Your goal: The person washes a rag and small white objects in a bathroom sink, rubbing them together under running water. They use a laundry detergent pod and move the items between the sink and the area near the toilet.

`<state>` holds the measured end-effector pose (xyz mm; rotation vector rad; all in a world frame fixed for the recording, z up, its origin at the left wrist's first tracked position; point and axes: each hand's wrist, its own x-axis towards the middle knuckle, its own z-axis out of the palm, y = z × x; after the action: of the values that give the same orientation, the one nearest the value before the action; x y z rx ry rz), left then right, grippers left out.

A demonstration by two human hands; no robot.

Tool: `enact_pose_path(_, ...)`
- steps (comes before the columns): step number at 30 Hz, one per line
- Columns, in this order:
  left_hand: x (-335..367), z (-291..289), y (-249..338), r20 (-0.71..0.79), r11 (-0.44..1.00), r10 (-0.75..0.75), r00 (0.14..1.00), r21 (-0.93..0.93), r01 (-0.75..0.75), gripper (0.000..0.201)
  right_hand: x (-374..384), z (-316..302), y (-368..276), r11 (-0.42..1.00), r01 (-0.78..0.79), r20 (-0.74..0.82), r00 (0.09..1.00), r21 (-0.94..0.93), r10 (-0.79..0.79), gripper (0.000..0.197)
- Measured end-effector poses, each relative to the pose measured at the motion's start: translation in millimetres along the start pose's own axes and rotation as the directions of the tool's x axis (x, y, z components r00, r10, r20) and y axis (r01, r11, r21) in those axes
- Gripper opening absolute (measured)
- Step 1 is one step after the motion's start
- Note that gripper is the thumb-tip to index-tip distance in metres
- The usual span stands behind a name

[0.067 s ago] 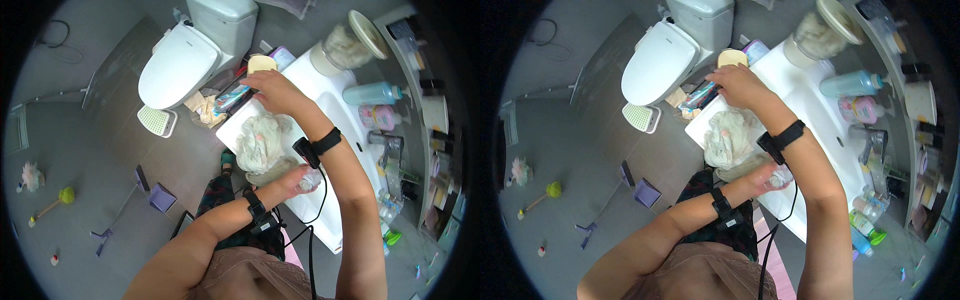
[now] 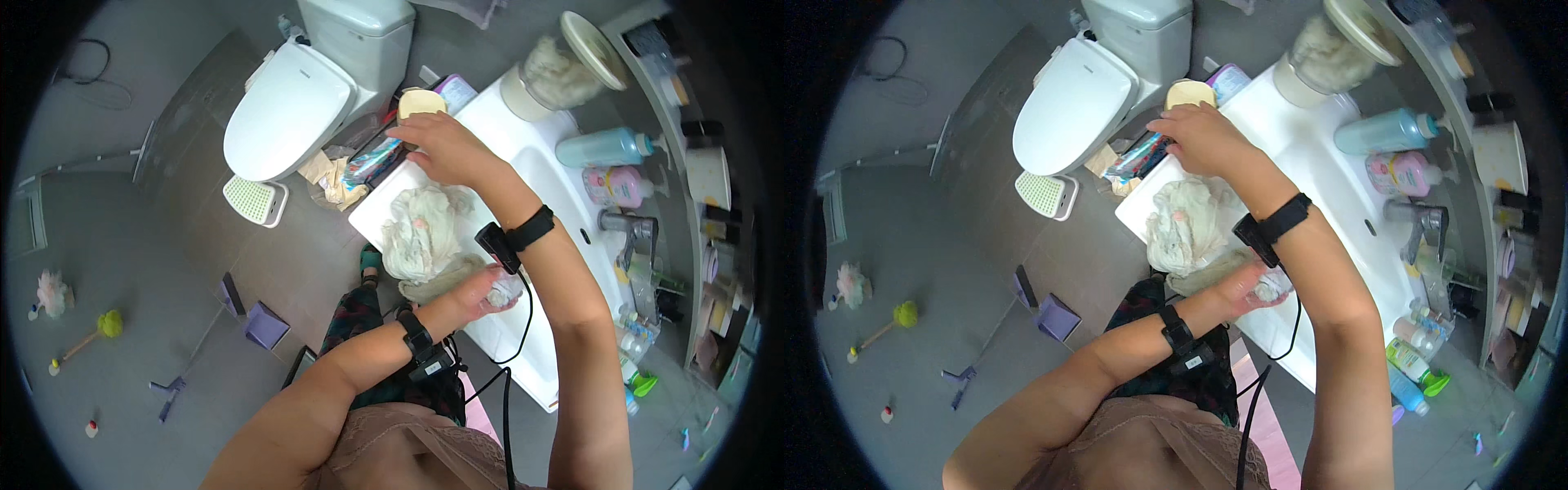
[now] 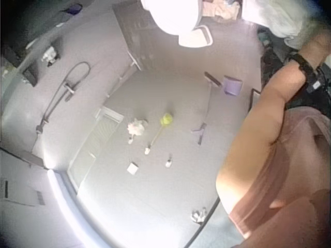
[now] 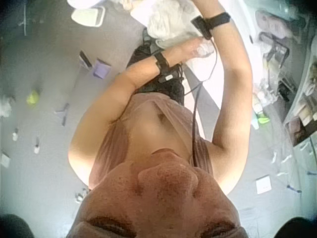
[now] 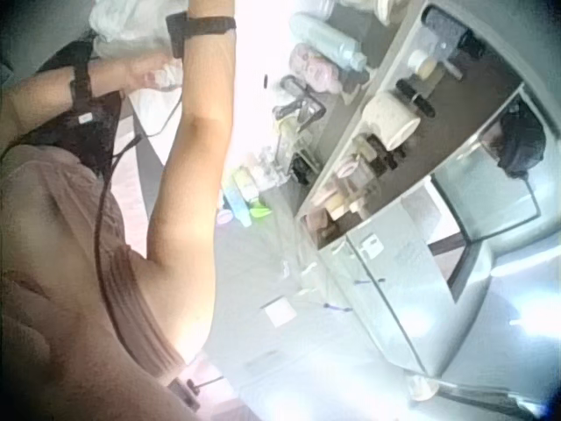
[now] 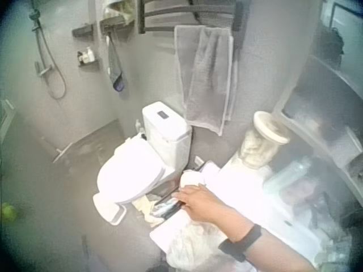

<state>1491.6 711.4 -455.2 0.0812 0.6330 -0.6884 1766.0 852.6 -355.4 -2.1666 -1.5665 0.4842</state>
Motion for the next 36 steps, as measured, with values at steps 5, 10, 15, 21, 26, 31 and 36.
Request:
enact_pose_path(5,50.1,46.1,-44.2,0.034,0.997,0.067,0.997,-0.033,-0.066,0.039,-76.1,-29.6,30.1,0.999,0.031,-0.105,0.994,-0.01,-0.032,0.059)
enact_pose_path(10,88.6,80.0,-85.7,-0.06,0.997,0.047,0.997,0.064,-0.043,0.032,-113.1,-35.4,46.3,0.988,0.004,-0.101,0.995,-0.157,-0.02,0.066)
enact_pose_path(15,120.9,40.5,-116.5,0.182,0.991,0.13,0.975,0.021,-0.136,0.035,-83.5,-43.9,34.5,0.971,-0.005,-0.019,1.0,-0.24,0.0,0.069)
enact_pose_path(21,100.3,26.1,-85.4,0.089,0.988,0.134,0.987,-0.088,-0.126,0.035,37.0,-29.9,5.4,0.964,-0.024,0.176,0.982,-0.264,0.072,0.065)
enact_pose_path(26,28.6,1.8,-21.5,0.028,0.995,0.029,0.999,-0.095,-0.027,0.044,196.5,6.8,-46.5,0.939,-0.073,0.249,0.955,-0.336,0.163,0.057)
enact_pose_path(31,-49.1,-29.5,64.9,0.029,0.995,-0.086,0.996,-0.042,0.087,0.053,365.4,84.4,-61.2,0.91,-0.11,0.209,0.956,-0.401,0.208,0.054)
enact_pose_path(36,-103.9,-84.7,124.6,0.088,0.983,-0.182,0.979,-0.021,0.184,0.062,469.5,212.3,-14.6,0.863,-0.082,0.354,0.889,-0.498,0.289,0.092)
